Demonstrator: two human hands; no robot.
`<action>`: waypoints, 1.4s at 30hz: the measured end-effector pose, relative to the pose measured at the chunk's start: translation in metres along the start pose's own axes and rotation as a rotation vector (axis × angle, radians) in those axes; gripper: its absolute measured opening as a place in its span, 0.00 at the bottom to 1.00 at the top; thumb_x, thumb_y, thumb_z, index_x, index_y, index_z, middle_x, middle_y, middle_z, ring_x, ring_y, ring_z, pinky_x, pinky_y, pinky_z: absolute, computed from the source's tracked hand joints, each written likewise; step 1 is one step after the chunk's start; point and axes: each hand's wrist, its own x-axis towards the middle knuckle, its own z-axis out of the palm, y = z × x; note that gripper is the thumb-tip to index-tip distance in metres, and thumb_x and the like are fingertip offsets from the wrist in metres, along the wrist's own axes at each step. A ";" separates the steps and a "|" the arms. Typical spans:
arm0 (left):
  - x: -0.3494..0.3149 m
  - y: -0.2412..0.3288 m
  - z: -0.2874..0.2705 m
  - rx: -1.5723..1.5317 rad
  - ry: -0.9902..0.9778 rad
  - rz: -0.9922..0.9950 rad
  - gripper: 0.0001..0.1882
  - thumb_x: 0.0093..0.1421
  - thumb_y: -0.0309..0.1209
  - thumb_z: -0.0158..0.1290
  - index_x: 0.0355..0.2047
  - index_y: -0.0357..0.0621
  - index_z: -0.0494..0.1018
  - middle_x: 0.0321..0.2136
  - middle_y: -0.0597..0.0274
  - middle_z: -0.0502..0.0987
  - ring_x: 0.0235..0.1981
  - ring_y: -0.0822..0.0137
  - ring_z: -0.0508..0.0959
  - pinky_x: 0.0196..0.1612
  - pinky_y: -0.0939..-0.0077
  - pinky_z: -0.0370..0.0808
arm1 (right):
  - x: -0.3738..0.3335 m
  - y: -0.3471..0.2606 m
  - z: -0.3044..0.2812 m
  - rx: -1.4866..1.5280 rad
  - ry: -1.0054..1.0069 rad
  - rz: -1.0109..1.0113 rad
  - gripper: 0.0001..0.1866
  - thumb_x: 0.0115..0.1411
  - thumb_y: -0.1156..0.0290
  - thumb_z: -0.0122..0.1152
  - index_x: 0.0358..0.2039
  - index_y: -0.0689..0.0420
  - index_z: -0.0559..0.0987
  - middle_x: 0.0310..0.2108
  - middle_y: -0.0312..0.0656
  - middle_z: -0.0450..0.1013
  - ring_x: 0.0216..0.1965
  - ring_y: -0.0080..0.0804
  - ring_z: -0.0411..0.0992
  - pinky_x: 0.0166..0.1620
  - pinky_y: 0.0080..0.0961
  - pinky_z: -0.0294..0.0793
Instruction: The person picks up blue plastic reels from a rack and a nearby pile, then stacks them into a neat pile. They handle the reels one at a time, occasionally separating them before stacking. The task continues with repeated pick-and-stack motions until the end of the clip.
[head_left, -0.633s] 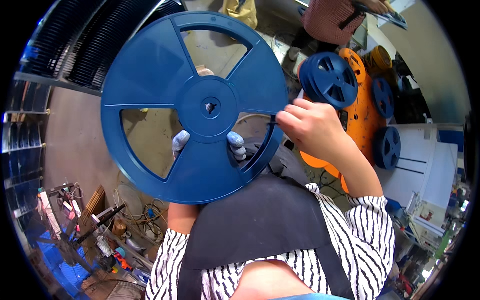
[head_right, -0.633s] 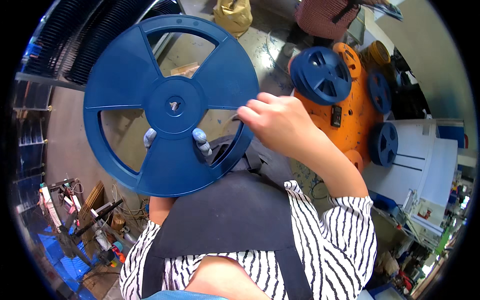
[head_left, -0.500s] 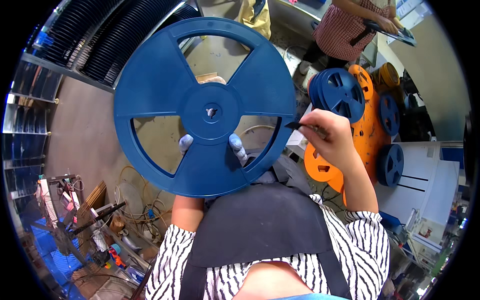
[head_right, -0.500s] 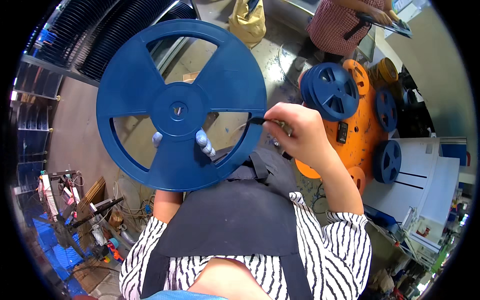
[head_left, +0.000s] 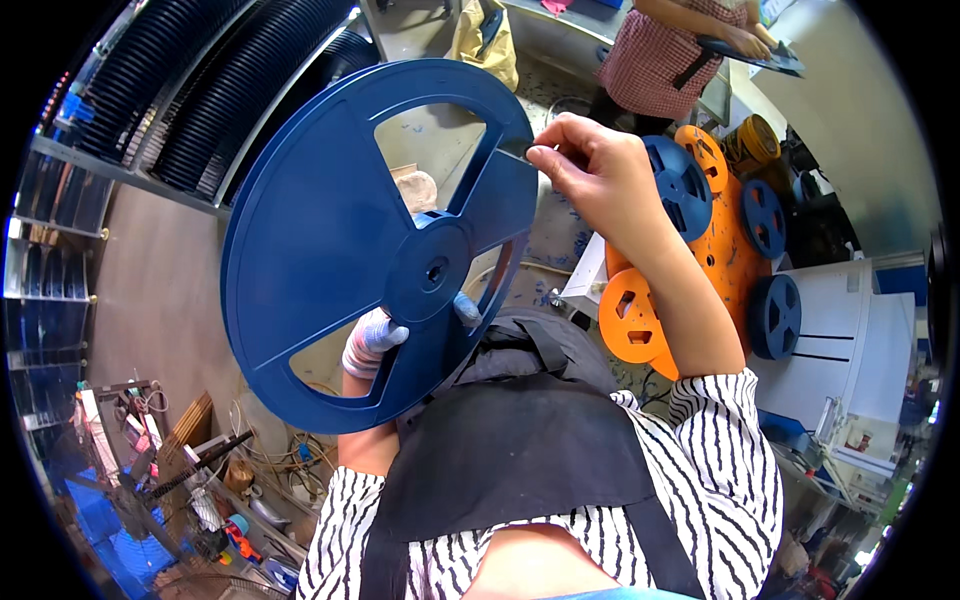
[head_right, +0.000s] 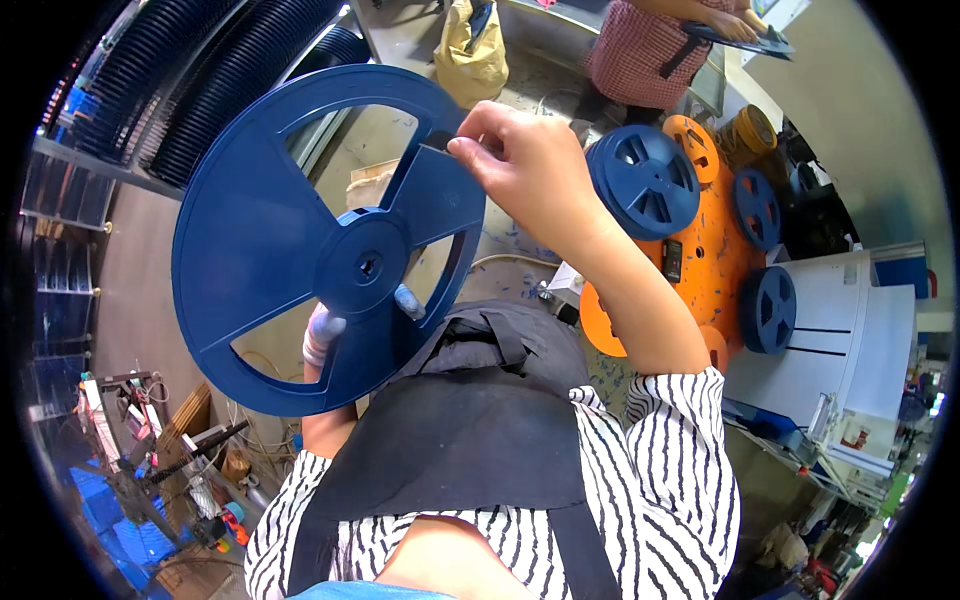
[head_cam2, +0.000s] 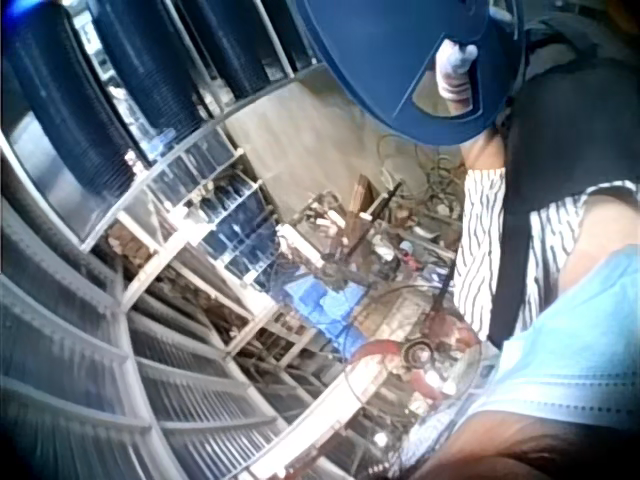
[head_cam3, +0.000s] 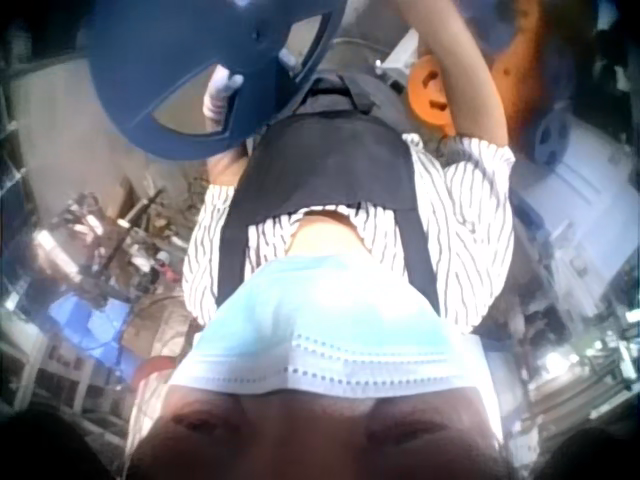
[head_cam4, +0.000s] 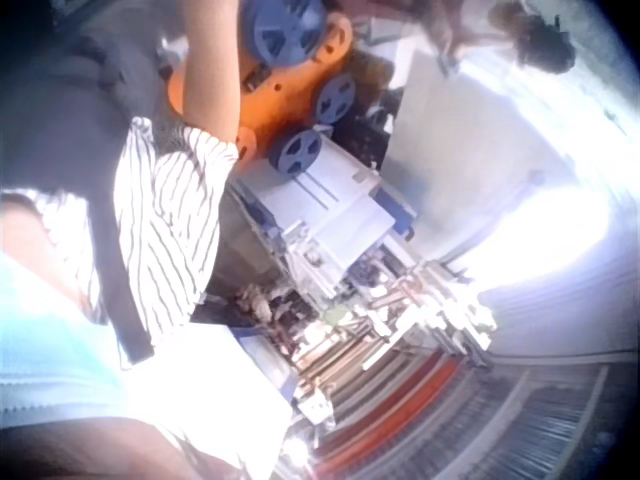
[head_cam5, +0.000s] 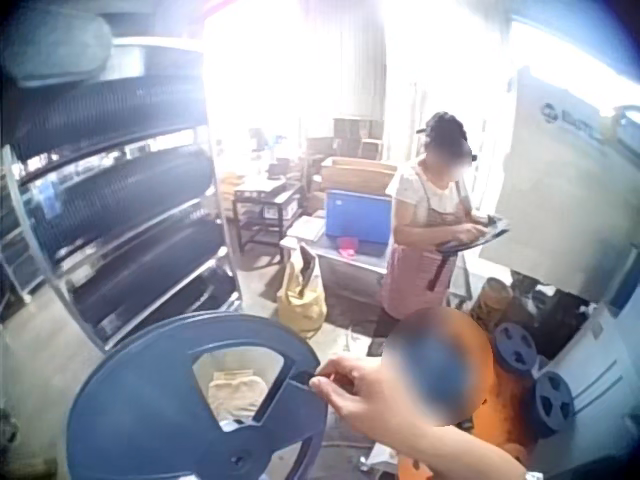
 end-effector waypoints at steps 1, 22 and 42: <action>0.000 -0.001 -0.002 -0.040 -0.018 0.011 0.44 0.47 0.48 0.65 0.58 0.36 0.63 0.41 0.40 0.77 0.41 0.47 0.79 0.47 0.53 0.77 | 0.000 -0.001 0.000 0.031 -0.012 0.025 0.06 0.57 0.69 0.64 0.32 0.58 0.80 0.19 0.38 0.73 0.20 0.21 0.69 0.26 0.19 0.67; 0.004 -0.025 -0.027 -0.606 -0.382 0.032 0.41 0.56 0.60 0.53 0.60 0.44 0.64 0.40 0.43 0.78 0.35 0.46 0.80 0.44 0.52 0.77 | -0.007 0.065 0.051 0.866 0.247 0.102 0.09 0.63 0.66 0.60 0.38 0.57 0.78 0.27 0.32 0.73 0.28 0.17 0.72 0.29 0.12 0.71; 0.015 -0.030 -0.004 -0.690 -0.395 -0.053 0.42 0.58 0.63 0.48 0.61 0.43 0.61 0.40 0.38 0.76 0.38 0.45 0.79 0.43 0.53 0.77 | 0.041 0.006 0.073 0.819 -0.416 -0.081 0.12 0.63 0.62 0.61 0.33 0.58 0.76 0.22 0.33 0.71 0.23 0.17 0.68 0.27 0.14 0.64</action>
